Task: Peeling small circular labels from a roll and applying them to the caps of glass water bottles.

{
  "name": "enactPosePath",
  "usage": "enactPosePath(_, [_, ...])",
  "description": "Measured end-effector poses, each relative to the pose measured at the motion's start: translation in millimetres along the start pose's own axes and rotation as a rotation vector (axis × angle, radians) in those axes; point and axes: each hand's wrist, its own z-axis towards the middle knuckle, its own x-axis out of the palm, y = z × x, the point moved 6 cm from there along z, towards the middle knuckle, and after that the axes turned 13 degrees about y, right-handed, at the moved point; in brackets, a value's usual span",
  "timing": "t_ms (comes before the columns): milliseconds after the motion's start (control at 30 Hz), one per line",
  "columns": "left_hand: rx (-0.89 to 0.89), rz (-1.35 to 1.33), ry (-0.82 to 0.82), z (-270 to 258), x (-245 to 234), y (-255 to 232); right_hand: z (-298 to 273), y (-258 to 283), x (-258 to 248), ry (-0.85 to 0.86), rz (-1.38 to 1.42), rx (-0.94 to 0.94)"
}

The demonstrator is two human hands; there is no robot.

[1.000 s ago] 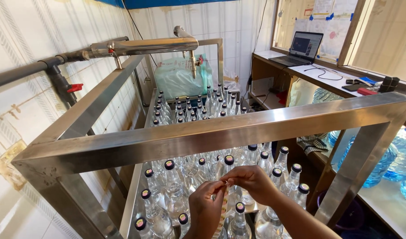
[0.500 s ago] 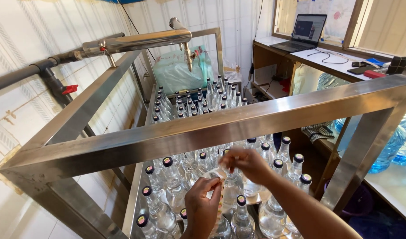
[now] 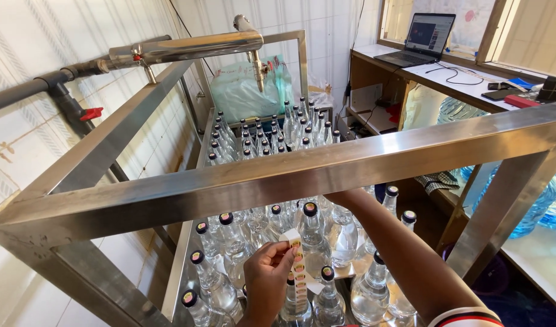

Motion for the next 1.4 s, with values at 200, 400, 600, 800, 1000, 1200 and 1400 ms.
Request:
enactPosePath(200, [-0.024,-0.021,-0.001,0,-1,-3,-5,-4,4,-0.015,-0.116,0.009])
enactPosePath(400, [-0.052,-0.037,0.012,2,1,-3,-2,-3,5,-0.052,-0.227,0.011])
enactPosePath(600, [-0.172,-0.166,0.041,5,12,11,-8,-7,4,-0.084,-0.339,0.020])
enactPosePath(800, [-0.379,-0.531,-0.020,15,20,26,-7,-10,2,-0.116,-0.464,0.007])
enactPosePath(1000, [-0.382,-0.721,0.052,19,32,36,-90,109,25,0.096,-0.290,-0.652])
enactPosePath(1200, [-0.151,-0.417,0.059,10,36,5,-93,88,15,0.099,-0.020,-0.414])
enactPosePath(1400, [0.042,-0.033,0.029,2,41,-11,-75,15,26,0.246,0.698,-0.143])
